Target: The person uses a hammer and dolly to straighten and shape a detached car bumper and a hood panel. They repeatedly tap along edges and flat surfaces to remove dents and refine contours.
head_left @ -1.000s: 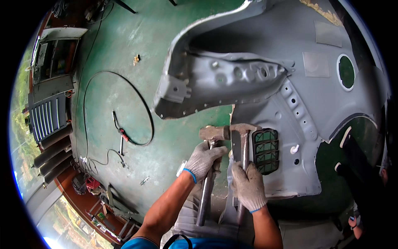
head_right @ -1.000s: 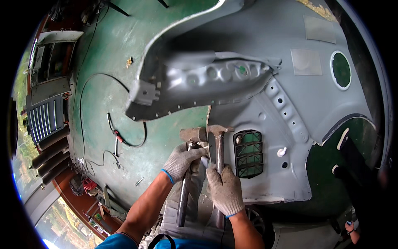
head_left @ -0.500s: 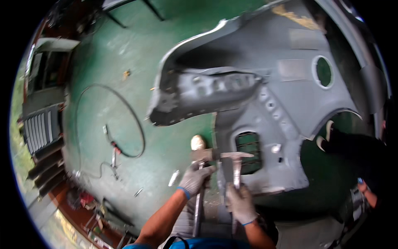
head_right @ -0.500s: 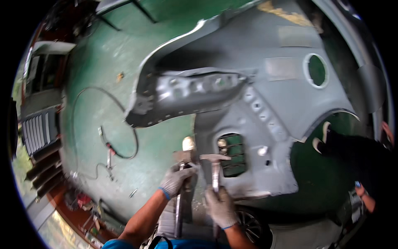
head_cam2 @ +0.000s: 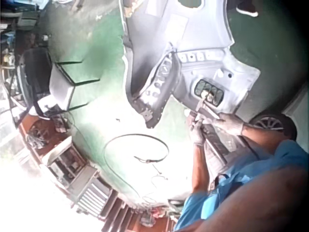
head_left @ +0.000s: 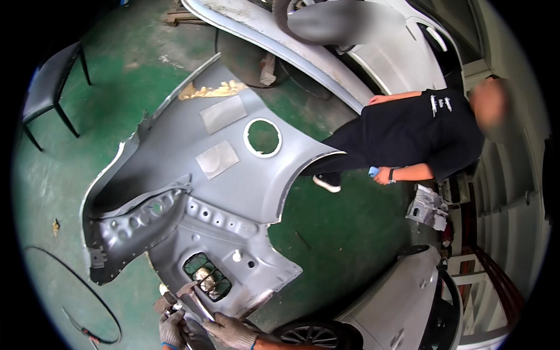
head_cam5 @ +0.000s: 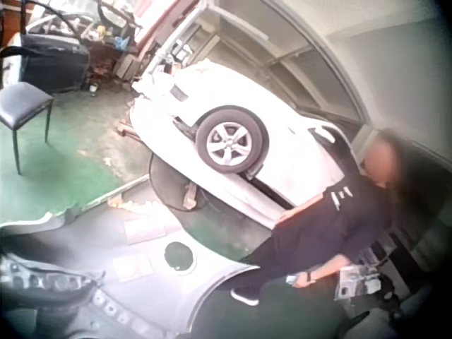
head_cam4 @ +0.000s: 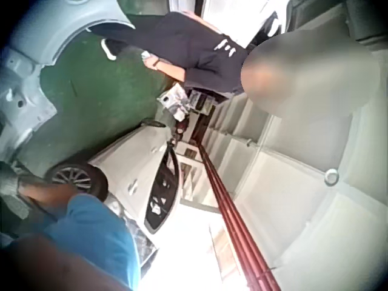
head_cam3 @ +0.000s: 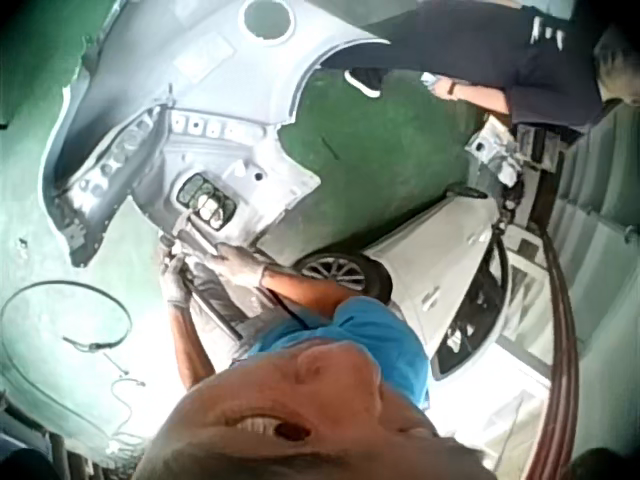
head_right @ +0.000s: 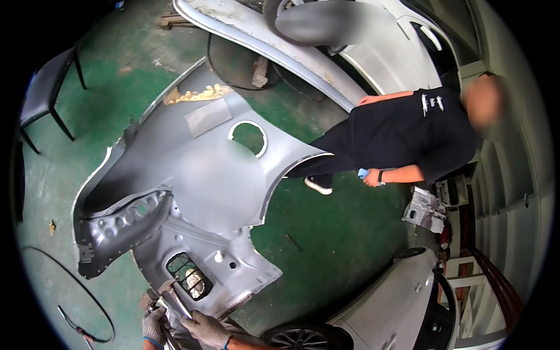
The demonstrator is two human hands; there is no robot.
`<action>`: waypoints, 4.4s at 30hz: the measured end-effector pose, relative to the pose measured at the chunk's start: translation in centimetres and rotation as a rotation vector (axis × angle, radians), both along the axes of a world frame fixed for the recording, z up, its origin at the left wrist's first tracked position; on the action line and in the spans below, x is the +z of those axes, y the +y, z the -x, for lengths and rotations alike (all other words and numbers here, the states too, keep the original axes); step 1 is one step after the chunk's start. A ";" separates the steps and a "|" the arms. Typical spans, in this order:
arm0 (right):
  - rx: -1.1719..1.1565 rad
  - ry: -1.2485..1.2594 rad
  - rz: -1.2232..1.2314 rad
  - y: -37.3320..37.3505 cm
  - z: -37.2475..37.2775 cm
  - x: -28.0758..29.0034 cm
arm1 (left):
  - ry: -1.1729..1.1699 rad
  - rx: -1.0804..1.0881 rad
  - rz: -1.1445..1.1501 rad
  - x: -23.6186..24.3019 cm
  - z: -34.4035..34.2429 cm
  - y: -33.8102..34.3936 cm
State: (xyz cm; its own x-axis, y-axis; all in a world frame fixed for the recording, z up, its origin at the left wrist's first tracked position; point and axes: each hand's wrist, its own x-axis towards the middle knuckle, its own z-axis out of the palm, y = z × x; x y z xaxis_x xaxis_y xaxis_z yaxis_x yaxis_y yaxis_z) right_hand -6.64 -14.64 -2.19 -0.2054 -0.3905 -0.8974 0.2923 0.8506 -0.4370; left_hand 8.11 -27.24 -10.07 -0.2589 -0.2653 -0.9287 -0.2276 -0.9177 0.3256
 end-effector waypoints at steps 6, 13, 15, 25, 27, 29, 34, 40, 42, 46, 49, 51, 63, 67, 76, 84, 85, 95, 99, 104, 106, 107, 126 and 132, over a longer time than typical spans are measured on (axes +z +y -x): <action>-0.226 0.047 -0.017 -1.0 3.7 2.2 | 0.088 -0.071 -0.120 -2.3 5.5 -0.8; -0.277 -0.173 -0.087 1.6 -1.0 1.7 | -0.030 -0.033 -0.106 2.4 -0.5 1.1; -0.247 -0.189 -0.078 1.4 -0.7 2.1 | -0.030 -0.028 -0.096 2.8 -0.8 1.2; -0.322 0.178 0.183 5.6 0.3 1.0 | -0.072 -0.166 -0.077 3.7 1.1 0.7; -0.030 0.136 0.000 4.6 -0.9 0.1 | -0.076 -0.144 -0.087 3.8 0.7 0.7; 0.057 0.036 -0.065 4.0 -1.0 -0.4 | -0.083 -0.104 -0.086 4.0 0.4 0.8; -0.006 -0.012 -0.056 3.3 -0.9 0.3 | -0.049 -0.094 -0.090 3.2 0.4 1.1; -0.551 -0.029 0.108 0.7 2.5 4.9 | -0.115 -0.076 -0.103 4.5 1.2 1.4; -0.348 0.057 0.029 1.9 1.4 4.2 | -0.143 -0.081 -0.115 5.0 1.2 1.4; 0.052 -0.061 -0.046 3.9 -1.2 0.2 | -0.165 -0.062 -0.105 4.7 1.1 1.8; -0.050 -0.149 -0.054 3.4 -0.3 0.6 | -0.136 -0.083 -0.102 4.4 0.5 1.9; -0.107 -0.167 -0.059 2.6 0.3 1.4 | -0.131 -0.115 -0.064 3.9 0.7 2.2; -0.065 -0.064 -0.017 1.4 1.0 1.8 | -0.103 -0.024 -0.106 3.0 0.4 1.6; -0.373 -0.079 0.024 0.2 1.3 3.2 | -0.104 -0.049 -0.077 3.7 1.5 1.6; -0.203 -0.111 -0.121 3.5 0.4 2.7 | -0.116 -0.106 -0.089 4.8 -0.1 2.6; -0.096 -0.034 -0.034 4.0 1.0 3.8 | -0.071 -0.186 -0.100 3.5 -0.7 3.7; -0.318 -0.080 0.037 3.4 1.7 4.8 | -0.076 -0.186 -0.106 3.7 -0.4 3.7; 0.005 -0.004 -0.122 4.1 -0.1 2.9 | -0.070 -0.099 -0.126 4.9 -0.6 3.7; -0.092 -0.078 -0.079 3.7 0.4 2.2 | -0.092 -0.173 -0.097 4.5 -0.1 3.5; -0.508 -0.025 0.076 2.7 2.8 5.2 | -0.109 -0.147 -0.118 4.5 0.1 3.7; -0.653 -0.033 0.194 3.7 0.7 4.6 | -0.102 -0.144 -0.119 4.6 0.3 3.8; -0.413 -0.042 0.034 5.1 -0.3 3.4 | -0.094 -0.136 -0.118 4.8 0.4 4.0; -0.031 -0.049 0.009 7.3 1.2 4.1 | -0.089 -0.089 -0.178 4.7 -0.1 6.2; -0.594 0.099 0.192 6.5 3.6 6.8 | -0.037 -0.020 -0.234 3.9 -0.2 7.3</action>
